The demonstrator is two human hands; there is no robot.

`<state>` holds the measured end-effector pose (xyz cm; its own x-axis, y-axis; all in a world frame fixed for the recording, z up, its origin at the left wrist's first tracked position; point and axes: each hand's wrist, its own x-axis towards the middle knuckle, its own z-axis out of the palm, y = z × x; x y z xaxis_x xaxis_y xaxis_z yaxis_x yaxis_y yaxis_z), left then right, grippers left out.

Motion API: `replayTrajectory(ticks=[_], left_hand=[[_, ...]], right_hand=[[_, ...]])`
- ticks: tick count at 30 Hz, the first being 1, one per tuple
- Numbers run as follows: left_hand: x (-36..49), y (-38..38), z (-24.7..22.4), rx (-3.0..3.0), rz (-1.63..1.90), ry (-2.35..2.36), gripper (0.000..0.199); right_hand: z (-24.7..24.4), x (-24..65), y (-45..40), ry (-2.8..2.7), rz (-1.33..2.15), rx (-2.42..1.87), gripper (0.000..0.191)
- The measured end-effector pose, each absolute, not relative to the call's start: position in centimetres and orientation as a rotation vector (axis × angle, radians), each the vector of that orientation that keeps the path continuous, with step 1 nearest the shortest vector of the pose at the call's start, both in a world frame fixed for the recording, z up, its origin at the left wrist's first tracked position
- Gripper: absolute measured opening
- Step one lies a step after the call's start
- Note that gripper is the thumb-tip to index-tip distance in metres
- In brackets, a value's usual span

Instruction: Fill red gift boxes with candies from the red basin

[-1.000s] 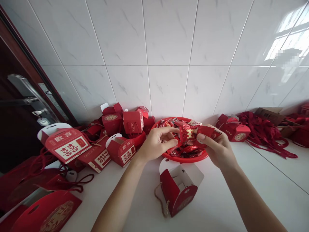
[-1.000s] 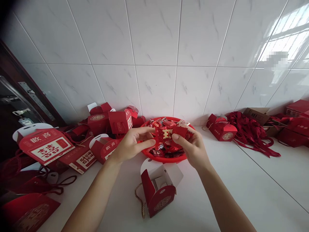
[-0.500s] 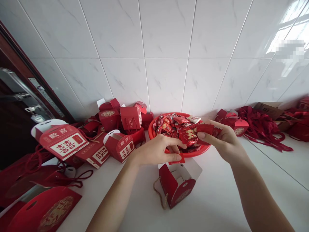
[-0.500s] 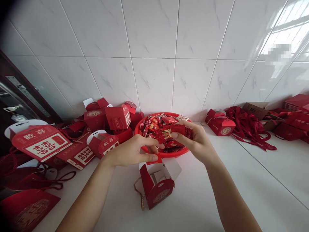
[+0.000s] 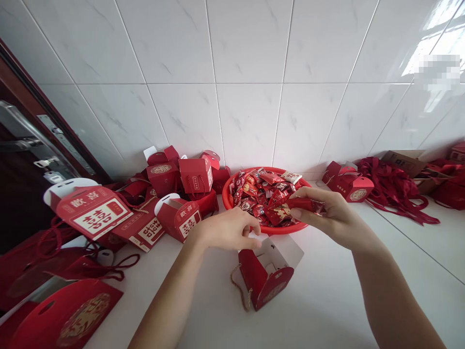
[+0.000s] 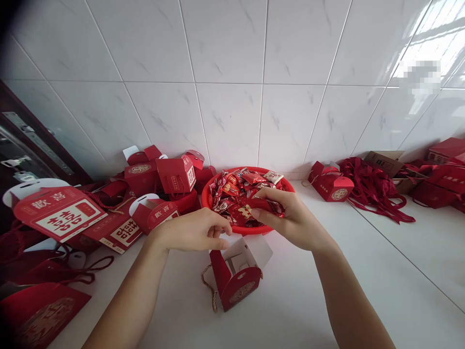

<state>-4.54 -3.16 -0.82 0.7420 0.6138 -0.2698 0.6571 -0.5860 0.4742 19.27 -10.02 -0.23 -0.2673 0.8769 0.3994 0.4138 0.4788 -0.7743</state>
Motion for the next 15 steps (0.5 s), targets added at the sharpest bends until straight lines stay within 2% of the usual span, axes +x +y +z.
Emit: replayTrajectory(ticks=[4,15], left_hand=[[-5.0,-3.3,-0.7,2.343,-0.190,1.011,0.043],[-6.3,-3.4,-0.4,2.294,-0.160,1.009,0.052]], right_hand=[[-0.1,19.3,-10.5,-2.007,0.693,-1.129,0.019],[-0.4,18.4,-10.5,-2.200,0.687,-0.943,0.021]])
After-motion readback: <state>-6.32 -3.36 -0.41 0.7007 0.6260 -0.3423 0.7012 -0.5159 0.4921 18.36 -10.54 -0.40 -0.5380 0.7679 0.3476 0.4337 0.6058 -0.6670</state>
